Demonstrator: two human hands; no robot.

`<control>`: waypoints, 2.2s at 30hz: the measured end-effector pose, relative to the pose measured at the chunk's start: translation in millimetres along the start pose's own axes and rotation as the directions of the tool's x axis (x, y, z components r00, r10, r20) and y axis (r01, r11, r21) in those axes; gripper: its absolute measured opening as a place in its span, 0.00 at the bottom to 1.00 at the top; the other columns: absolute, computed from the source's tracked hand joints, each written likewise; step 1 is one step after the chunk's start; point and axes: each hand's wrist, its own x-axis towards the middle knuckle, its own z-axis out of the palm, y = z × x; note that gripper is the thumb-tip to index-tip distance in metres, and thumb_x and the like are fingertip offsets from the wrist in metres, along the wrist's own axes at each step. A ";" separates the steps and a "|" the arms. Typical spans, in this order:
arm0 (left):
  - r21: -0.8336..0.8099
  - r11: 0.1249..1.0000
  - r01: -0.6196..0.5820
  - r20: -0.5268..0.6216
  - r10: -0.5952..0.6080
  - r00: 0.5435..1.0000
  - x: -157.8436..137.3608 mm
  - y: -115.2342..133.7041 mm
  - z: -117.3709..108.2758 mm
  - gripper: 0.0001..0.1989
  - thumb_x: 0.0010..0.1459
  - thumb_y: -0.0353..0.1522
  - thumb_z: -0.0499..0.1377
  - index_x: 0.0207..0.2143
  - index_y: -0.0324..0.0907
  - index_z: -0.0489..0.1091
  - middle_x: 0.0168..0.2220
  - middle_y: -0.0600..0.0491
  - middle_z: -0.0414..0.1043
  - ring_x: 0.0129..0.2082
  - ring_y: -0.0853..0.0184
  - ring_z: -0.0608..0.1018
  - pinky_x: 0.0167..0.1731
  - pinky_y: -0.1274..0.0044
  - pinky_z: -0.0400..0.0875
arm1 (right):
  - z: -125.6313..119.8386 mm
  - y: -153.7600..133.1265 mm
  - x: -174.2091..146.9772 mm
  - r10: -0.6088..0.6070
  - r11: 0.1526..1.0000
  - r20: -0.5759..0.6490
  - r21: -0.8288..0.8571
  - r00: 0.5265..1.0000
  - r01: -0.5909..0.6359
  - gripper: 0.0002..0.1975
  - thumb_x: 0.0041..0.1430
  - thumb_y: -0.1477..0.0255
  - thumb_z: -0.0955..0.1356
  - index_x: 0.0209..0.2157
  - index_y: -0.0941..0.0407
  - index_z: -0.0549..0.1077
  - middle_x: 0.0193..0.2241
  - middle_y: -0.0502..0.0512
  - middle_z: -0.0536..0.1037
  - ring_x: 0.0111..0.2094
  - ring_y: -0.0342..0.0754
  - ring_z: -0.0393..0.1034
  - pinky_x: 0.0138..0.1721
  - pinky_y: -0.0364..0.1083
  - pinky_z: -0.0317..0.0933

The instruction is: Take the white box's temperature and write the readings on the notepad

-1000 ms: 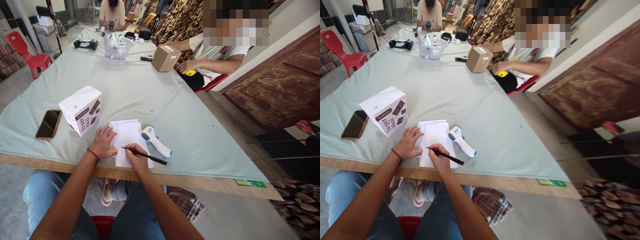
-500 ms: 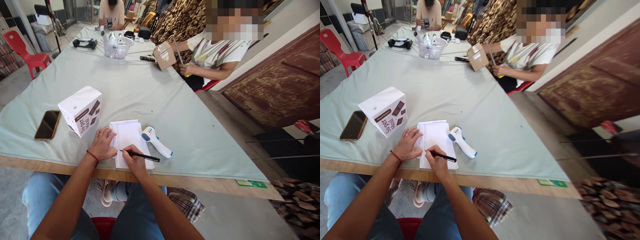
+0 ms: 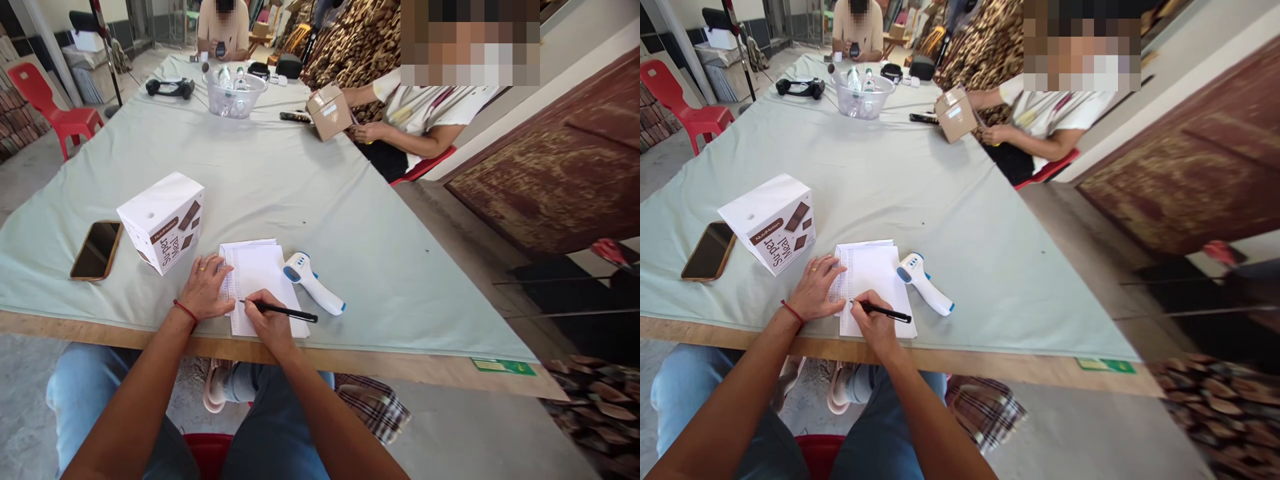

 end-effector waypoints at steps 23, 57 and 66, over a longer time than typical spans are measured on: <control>-0.295 0.955 0.004 -0.203 -0.066 0.977 -0.4 -10.4 1.9 0.23 0.49 0.35 0.63 0.48 0.41 0.67 0.52 0.43 0.67 0.56 0.54 0.67 0.58 0.60 0.59 | -1.6 -0.1 -0.5 -0.048 0.998 -0.031 0.027 0.998 0.049 0.07 0.54 0.67 0.64 0.28 0.54 0.71 0.24 0.49 0.74 0.27 0.46 0.67 0.31 0.45 0.63; -0.750 0.657 0.076 0.236 0.158 0.959 35.1 41.9 -36.0 0.49 0.33 0.41 0.75 0.59 0.53 0.60 0.50 0.49 0.68 0.56 0.55 0.68 0.57 0.59 0.57 | -61.4 -13.0 27.1 -0.249 0.923 0.202 0.346 0.947 0.169 0.34 0.44 0.58 0.77 0.54 0.50 0.70 0.28 0.49 0.73 0.30 0.47 0.64 0.36 0.50 0.64; -0.770 0.628 0.115 0.250 0.130 0.959 28.6 44.3 -38.6 0.46 0.34 0.41 0.75 0.57 0.52 0.62 0.53 0.47 0.68 0.58 0.54 0.67 0.57 0.59 0.58 | -57.7 -14.4 23.7 -0.257 0.916 0.182 0.358 0.949 0.180 0.32 0.45 0.59 0.76 0.53 0.50 0.71 0.27 0.49 0.74 0.28 0.46 0.66 0.33 0.48 0.66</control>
